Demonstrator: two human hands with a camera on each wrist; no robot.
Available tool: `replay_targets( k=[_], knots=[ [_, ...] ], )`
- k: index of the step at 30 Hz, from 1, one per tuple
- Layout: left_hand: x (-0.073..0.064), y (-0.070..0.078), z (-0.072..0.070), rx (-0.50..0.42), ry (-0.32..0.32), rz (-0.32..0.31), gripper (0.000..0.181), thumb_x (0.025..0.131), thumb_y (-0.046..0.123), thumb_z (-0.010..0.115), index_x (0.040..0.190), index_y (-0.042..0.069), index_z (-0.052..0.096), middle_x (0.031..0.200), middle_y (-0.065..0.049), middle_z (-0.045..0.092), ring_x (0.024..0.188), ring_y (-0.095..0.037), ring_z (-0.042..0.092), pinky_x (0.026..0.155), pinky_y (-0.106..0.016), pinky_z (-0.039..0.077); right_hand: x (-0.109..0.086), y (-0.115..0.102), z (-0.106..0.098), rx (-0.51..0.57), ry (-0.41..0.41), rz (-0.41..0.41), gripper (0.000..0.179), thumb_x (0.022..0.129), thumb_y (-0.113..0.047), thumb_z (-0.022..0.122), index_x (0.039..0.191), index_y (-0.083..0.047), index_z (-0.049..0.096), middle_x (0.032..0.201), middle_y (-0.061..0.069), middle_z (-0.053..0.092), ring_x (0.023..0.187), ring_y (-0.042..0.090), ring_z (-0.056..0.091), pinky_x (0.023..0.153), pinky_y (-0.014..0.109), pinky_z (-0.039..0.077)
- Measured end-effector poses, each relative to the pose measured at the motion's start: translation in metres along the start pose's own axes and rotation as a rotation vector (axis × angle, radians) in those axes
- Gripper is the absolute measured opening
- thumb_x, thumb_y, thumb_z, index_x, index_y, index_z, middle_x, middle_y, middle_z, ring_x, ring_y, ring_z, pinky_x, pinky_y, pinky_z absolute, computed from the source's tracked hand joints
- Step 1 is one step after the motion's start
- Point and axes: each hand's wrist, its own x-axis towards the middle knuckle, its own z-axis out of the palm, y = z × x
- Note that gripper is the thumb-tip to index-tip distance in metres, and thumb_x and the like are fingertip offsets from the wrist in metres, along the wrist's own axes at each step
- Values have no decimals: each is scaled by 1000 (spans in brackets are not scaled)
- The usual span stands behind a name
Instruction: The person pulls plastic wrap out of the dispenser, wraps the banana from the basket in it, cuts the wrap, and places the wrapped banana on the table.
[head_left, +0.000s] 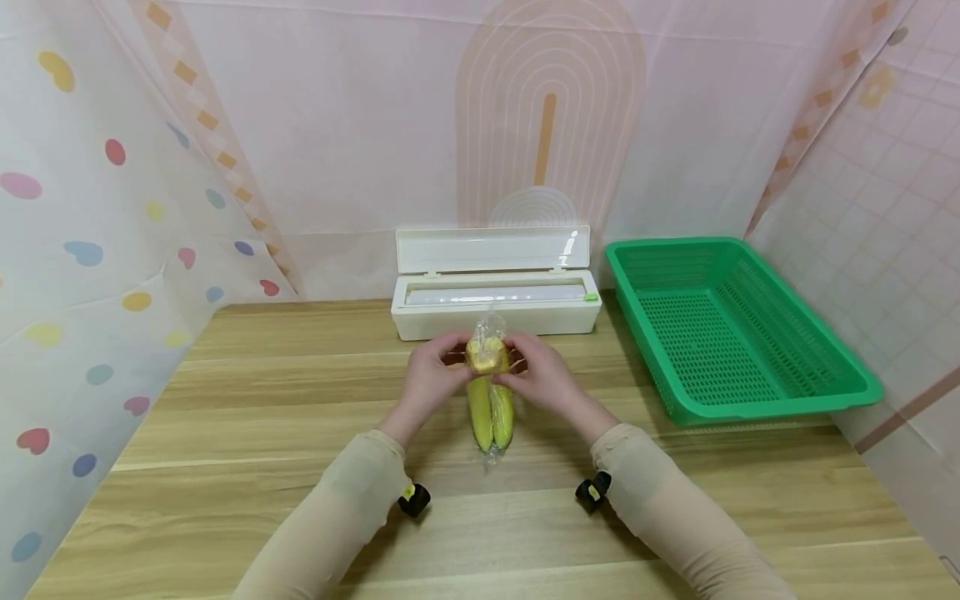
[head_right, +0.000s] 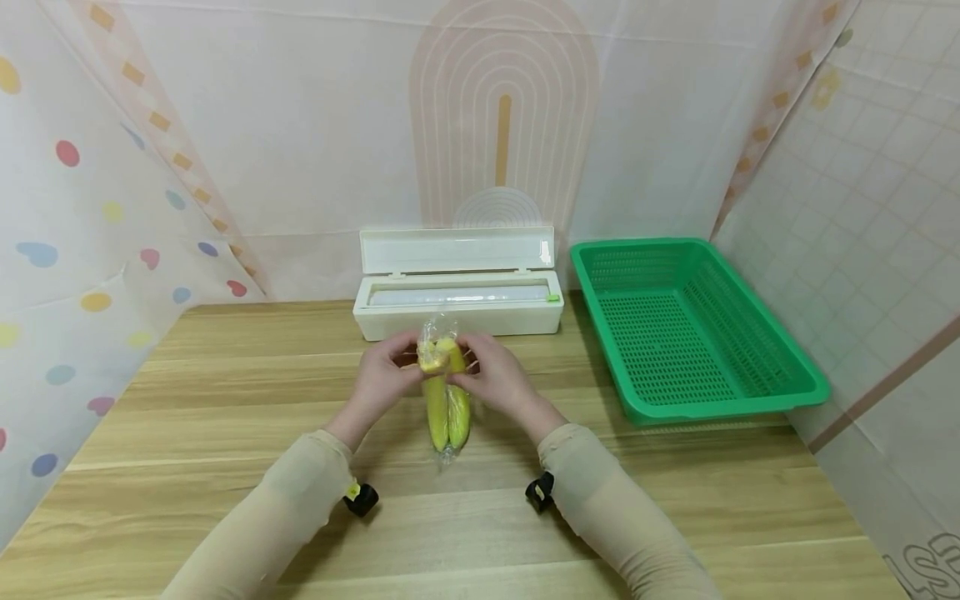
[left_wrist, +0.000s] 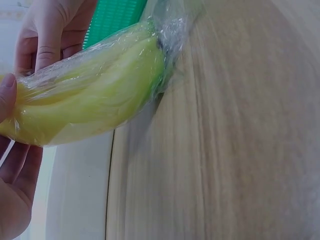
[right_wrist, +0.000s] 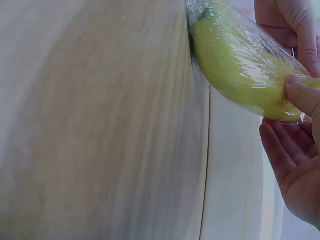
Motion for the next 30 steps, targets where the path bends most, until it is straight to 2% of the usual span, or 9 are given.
replay_targets(
  k=[7,11,16,19,24,30],
  knots=[
    [-2,2,1,-30,16,10,36,76,-6,79,111,1,72,113,-16,70,103,-32,66,91,-41,55,-1,-1,-14,13,-10,-35,50,81,-5,80,124,4,58,113,17,63,100,29,64,87,39,56],
    [-4,2,2,-31,10,32,35,77,-7,78,110,1,72,112,-16,70,103,-32,66,91,-41,55,-1,-2,-31,46,40,-104,50,80,-2,80,124,6,58,114,19,64,103,32,63,89,40,55],
    [-4,3,3,-33,6,57,35,77,-9,77,111,-1,71,112,-17,70,103,-32,66,91,-40,55,0,-6,-49,54,213,-297,46,76,6,80,117,8,60,111,22,63,104,35,59,89,41,55],
    [-5,4,3,-43,3,58,35,77,-9,76,111,-2,71,112,-18,70,103,-32,65,92,-41,54,2,-11,-58,23,266,-422,47,75,9,80,118,6,61,116,21,62,110,36,56,93,40,50],
    [-6,6,3,-50,-7,63,35,77,-8,77,112,-2,71,113,-18,69,103,-33,65,93,-43,53,8,-23,-67,-38,192,-582,52,73,6,82,121,0,64,128,17,60,121,33,50,105,41,38],
    [-7,8,3,-30,-22,86,36,77,-8,76,112,-2,71,112,-17,70,102,-32,66,93,-41,53,16,-38,-71,-40,72,-698,47,78,3,79,123,-3,66,132,14,59,127,34,47,109,45,35]
  ],
)
